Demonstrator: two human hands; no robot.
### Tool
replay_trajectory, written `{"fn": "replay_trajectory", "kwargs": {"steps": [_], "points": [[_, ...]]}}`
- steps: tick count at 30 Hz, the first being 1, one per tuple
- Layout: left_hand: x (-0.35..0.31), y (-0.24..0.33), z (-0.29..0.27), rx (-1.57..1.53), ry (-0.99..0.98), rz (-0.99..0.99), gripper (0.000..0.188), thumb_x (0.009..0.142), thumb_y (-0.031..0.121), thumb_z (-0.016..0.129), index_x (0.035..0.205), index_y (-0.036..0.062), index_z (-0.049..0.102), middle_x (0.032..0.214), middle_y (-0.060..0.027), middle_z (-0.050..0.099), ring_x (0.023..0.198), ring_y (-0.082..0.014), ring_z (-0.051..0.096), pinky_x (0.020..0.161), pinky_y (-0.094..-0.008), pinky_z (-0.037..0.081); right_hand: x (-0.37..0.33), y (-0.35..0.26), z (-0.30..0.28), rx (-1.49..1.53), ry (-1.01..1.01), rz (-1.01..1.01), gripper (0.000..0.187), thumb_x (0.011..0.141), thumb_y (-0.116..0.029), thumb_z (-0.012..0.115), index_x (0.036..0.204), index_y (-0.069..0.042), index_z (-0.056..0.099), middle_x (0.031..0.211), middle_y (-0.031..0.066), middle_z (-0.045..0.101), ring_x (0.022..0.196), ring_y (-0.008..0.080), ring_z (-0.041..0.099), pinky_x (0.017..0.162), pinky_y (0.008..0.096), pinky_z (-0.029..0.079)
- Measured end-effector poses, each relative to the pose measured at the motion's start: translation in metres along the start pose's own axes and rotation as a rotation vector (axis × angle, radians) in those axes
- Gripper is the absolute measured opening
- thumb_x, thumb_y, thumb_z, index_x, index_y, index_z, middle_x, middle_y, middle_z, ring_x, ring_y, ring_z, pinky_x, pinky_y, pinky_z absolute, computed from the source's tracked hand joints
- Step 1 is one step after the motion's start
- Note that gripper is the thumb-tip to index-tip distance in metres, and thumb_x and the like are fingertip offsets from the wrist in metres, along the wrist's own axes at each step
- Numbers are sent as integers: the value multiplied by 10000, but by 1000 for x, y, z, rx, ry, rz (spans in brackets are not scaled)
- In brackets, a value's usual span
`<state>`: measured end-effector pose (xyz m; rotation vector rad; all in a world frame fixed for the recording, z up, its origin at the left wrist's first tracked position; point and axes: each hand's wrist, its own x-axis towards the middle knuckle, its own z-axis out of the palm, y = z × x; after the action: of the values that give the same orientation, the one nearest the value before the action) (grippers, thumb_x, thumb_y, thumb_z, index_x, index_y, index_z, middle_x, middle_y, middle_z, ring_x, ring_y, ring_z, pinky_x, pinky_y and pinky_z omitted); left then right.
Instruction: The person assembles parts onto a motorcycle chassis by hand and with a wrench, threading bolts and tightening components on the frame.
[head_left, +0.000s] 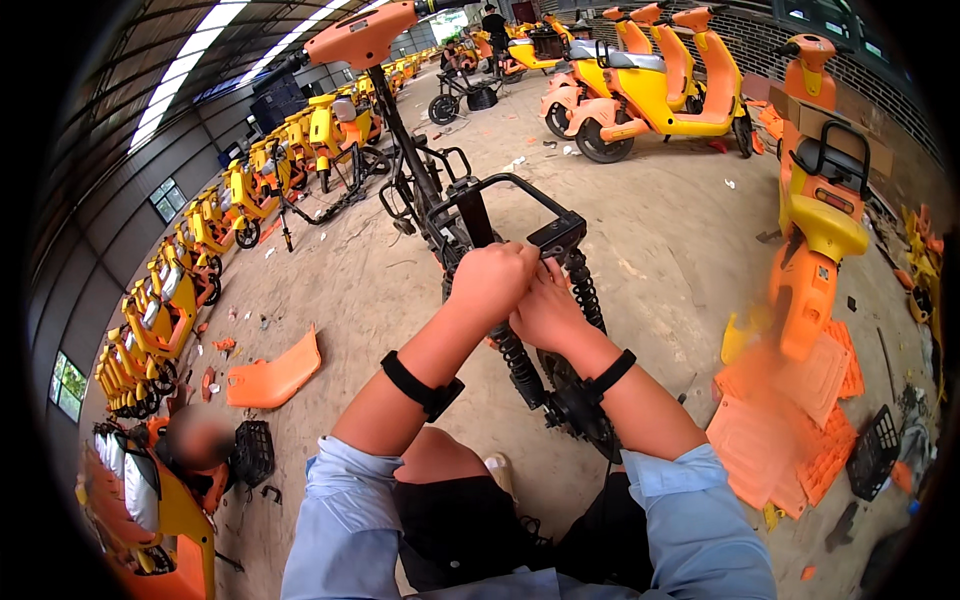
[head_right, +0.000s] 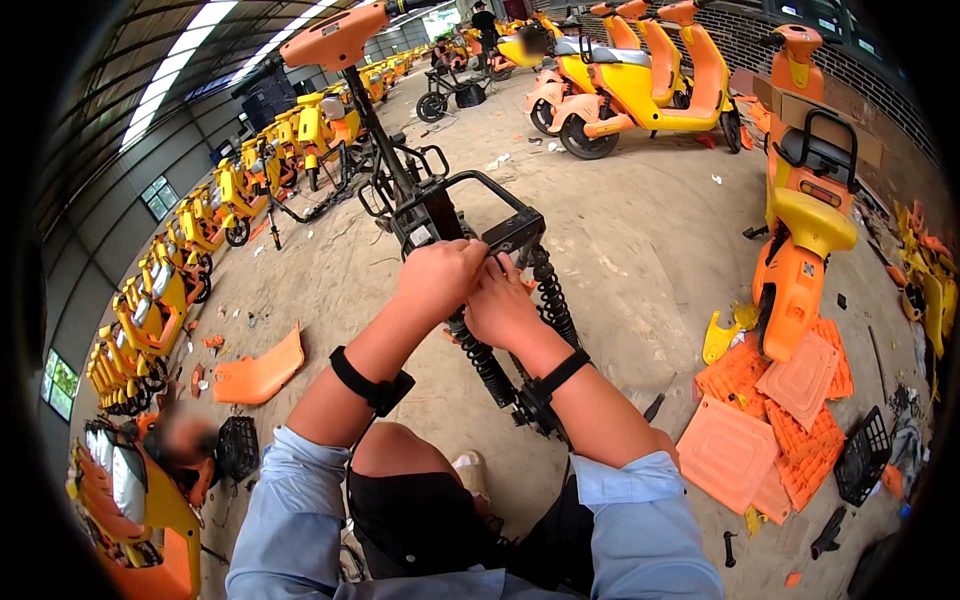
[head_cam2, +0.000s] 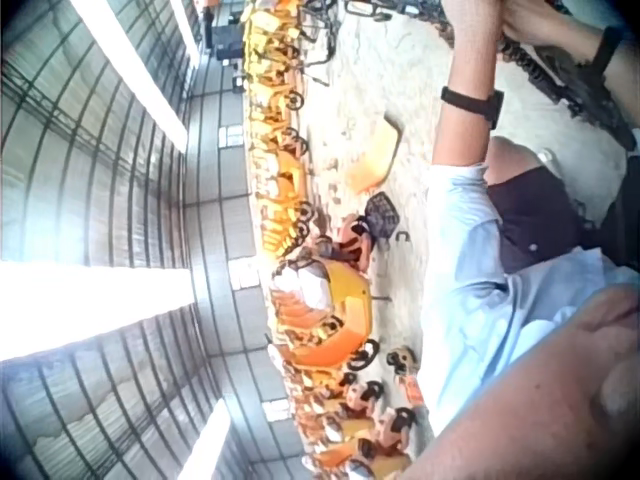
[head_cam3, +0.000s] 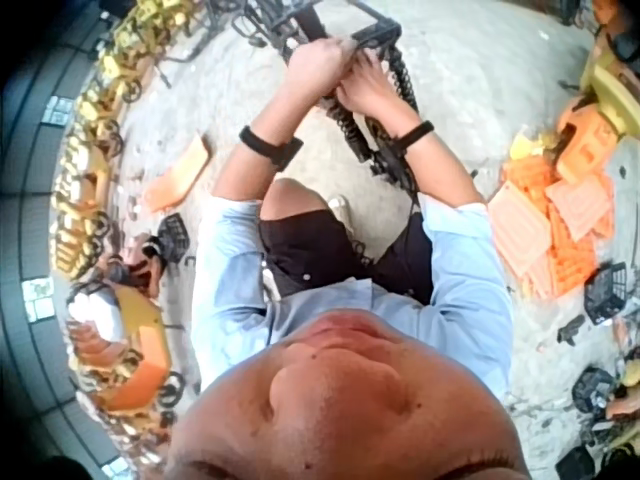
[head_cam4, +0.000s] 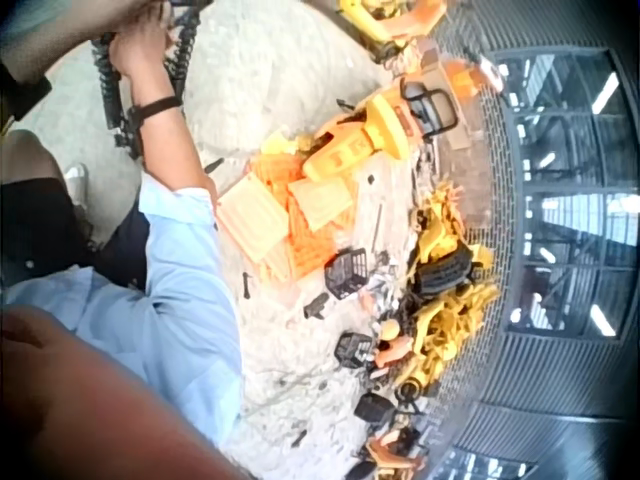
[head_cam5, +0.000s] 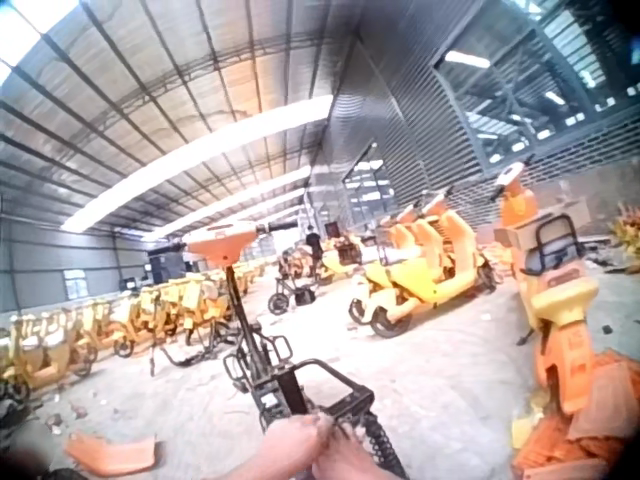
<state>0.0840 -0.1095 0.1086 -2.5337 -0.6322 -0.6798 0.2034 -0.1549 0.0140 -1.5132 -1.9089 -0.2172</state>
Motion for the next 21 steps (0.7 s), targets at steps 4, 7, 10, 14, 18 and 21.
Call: {"fn": "replay_trajectory", "kwargs": {"steps": [4, 7, 10, 14, 18, 21], "points": [[-46, 9, -16, -107, 127, 50, 227, 852, 193, 769, 1053, 104, 713, 767, -58, 676, 665, -241, 680, 577, -370, 543, -9, -3, -8, 29, 72, -37, 712, 902, -79, 593, 1581, -92, 376, 1646, 123, 375, 1582, 297, 229, 1275, 512, 157], [-83, -2, -32, -376, 106, -65, 299, 863, 192, 803, 1141, 102, 736, 752, -65, 660, 614, -194, 622, 569, -340, 506, -11, -4, -13, 53, 116, -88, 771, 867, -24, 608, 1593, -100, 360, 1664, 110, 343, 1579, 311, 240, 1268, 514, 189], [-110, -17, -33, -698, 53, -327, 354, 925, 205, 776, 1265, 122, 727, 712, -38, 599, 598, -123, 546, 574, -290, 465, -13, -5, -18, 54, 116, -102, 802, 840, 13, 627, 1590, -82, 358, 1659, 124, 346, 1572, 321, 258, 1262, 524, 208], [-146, -42, -4, -1072, 231, -639, 305, 1043, 210, 668, 1312, 70, 710, 701, 31, 525, 605, -54, 424, 563, -236, 380, -11, -6, -18, 58, 91, -105, 816, 841, -2, 630, 1599, -81, 338, 1669, 121, 326, 1579, 319, 238, 1267, 524, 193], [-126, -61, 1, -1538, 302, -966, 377, 1123, 333, 505, 1320, 37, 633, 682, 70, 399, 537, -44, 330, 478, -236, 279, -11, -2, -17, 43, 97, -99, 842, 842, -17, 638, 1613, -89, 311, 1677, 113, 307, 1582, 314, 224, 1270, 522, 173], [-100, -86, 16, -1600, 226, -1110, 365, 1122, 359, 491, 1272, 51, 614, 682, 70, 330, 511, -62, 280, 458, -247, 247, -11, 0, -12, 27, 104, -110, 845, 847, -29, 642, 1618, -100, 302, 1679, 107, 302, 1581, 308, 225, 1268, 517, 167]]}}
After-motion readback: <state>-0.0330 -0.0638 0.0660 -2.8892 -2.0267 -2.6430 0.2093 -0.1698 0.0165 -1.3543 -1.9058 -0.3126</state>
